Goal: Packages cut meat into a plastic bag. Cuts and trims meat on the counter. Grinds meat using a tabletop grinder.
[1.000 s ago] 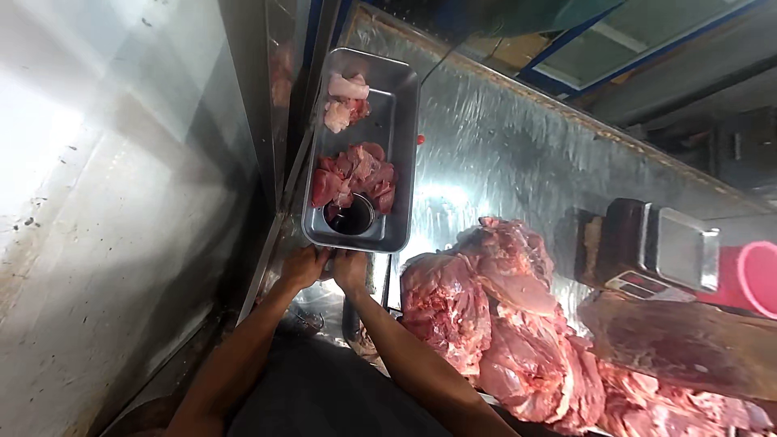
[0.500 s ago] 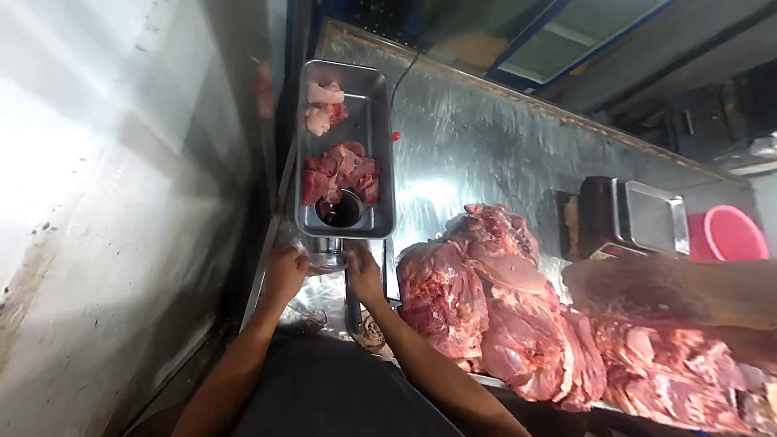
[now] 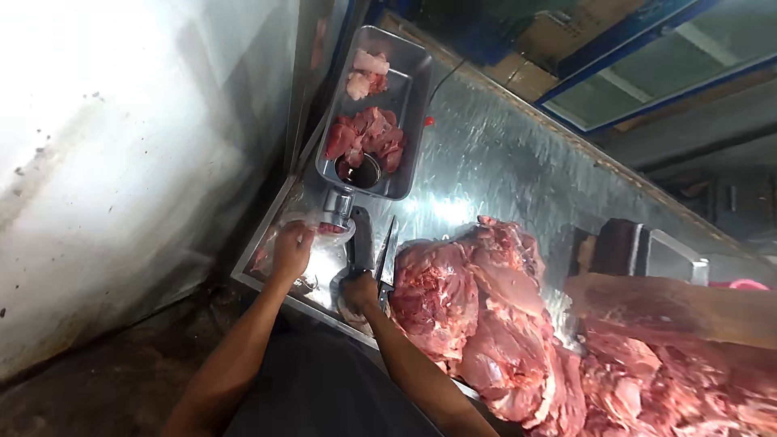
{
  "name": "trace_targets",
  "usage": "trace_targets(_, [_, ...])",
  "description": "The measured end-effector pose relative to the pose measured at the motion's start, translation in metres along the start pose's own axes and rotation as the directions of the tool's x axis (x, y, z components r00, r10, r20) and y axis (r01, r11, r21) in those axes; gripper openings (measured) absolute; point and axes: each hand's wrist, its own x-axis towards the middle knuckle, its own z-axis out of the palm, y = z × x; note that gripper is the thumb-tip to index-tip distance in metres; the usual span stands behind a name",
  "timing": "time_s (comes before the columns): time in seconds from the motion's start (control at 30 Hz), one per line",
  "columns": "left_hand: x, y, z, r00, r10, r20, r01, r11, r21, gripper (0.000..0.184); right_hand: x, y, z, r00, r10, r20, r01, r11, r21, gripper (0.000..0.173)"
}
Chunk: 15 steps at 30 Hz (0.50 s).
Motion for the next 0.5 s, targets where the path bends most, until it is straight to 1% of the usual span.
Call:
trace_targets(0.03, [-0.006,-0.002,0.005,0.994,-0.071,-0.079,0.064,0.994,-0.083,0.042,-0.003,0.01,-0.005,1.0,-0.007,-0.011,0.007,0.999,0.036,0.067])
trace_targets(0.07, [-0.012,-0.003,0.013,0.97,-0.199,-0.142,0.163,0.96,-0.229,0.043,-0.004,0.022,-0.01,0.999,-0.029,-0.03,0.031,0.997,0.064,0.062])
trace_targets(0.1, [-0.016,-0.005,0.024,0.914,-0.374,-0.158,0.273,0.855,-0.44,0.044,-0.006,0.036,-0.016,0.997,-0.06,-0.056,0.065,0.994,0.09,0.052])
trace_targets(0.13, [-0.019,-0.005,0.036,0.835,-0.544,-0.082,0.353,0.645,-0.678,0.043,-0.009,0.05,-0.021,0.993,-0.087,-0.081,0.098,0.986,0.132,0.039])
trace_targets(0.17, [-0.021,-0.004,0.046,0.759,-0.648,0.066,0.4,0.383,-0.833,0.042,-0.012,0.064,-0.027,0.99,-0.103,-0.091,0.116,0.982,0.151,0.034])
trace_targets(0.2, [-0.022,-0.005,0.058,0.707,-0.674,0.217,0.419,0.151,-0.896,0.04,-0.017,0.079,-0.033,0.991,-0.109,-0.082,0.12,0.981,0.15,0.036])
trace_targets(0.23, [-0.022,-0.006,0.07,0.678,-0.657,0.331,0.433,-0.008,-0.902,0.038,-0.021,0.096,-0.038,0.99,-0.124,-0.072,0.133,0.98,0.145,0.04])
trace_targets(0.27, [-0.021,-0.006,0.082,0.668,-0.619,0.414,0.454,-0.102,-0.885,0.045,-0.027,0.112,-0.042,0.985,-0.155,-0.069,0.164,0.976,0.141,0.043])
trace_targets(0.3, [-0.02,-0.005,0.093,0.667,-0.571,0.478,0.48,-0.161,-0.862,0.057,-0.033,0.128,-0.047,0.974,-0.21,-0.084,0.22,0.965,0.145,0.044])
trace_targets(0.37, [-0.016,-0.004,0.112,0.687,-0.461,0.562,0.507,-0.25,-0.825,0.085,-0.049,0.15,-0.061,0.927,-0.347,-0.146,0.369,0.914,0.172,0.042])
trace_targets(0.4, [-0.012,-0.004,0.12,0.71,-0.406,0.576,0.503,-0.279,-0.818,0.093,-0.056,0.152,-0.067,0.885,-0.422,-0.197,0.458,0.865,0.205,0.04])
trace_targets(0.43, [-0.006,-0.003,0.125,0.74,-0.354,0.572,0.486,-0.306,-0.818,0.095,-0.063,0.146,-0.075,0.84,-0.494,-0.225,0.54,0.803,0.252,0.036])
trace_targets(0.5, [0.005,0.002,0.13,0.813,-0.265,0.518,0.411,-0.369,-0.834,0.09,-0.078,0.111,-0.094,0.76,-0.609,-0.225,0.648,0.688,0.325,0.027])
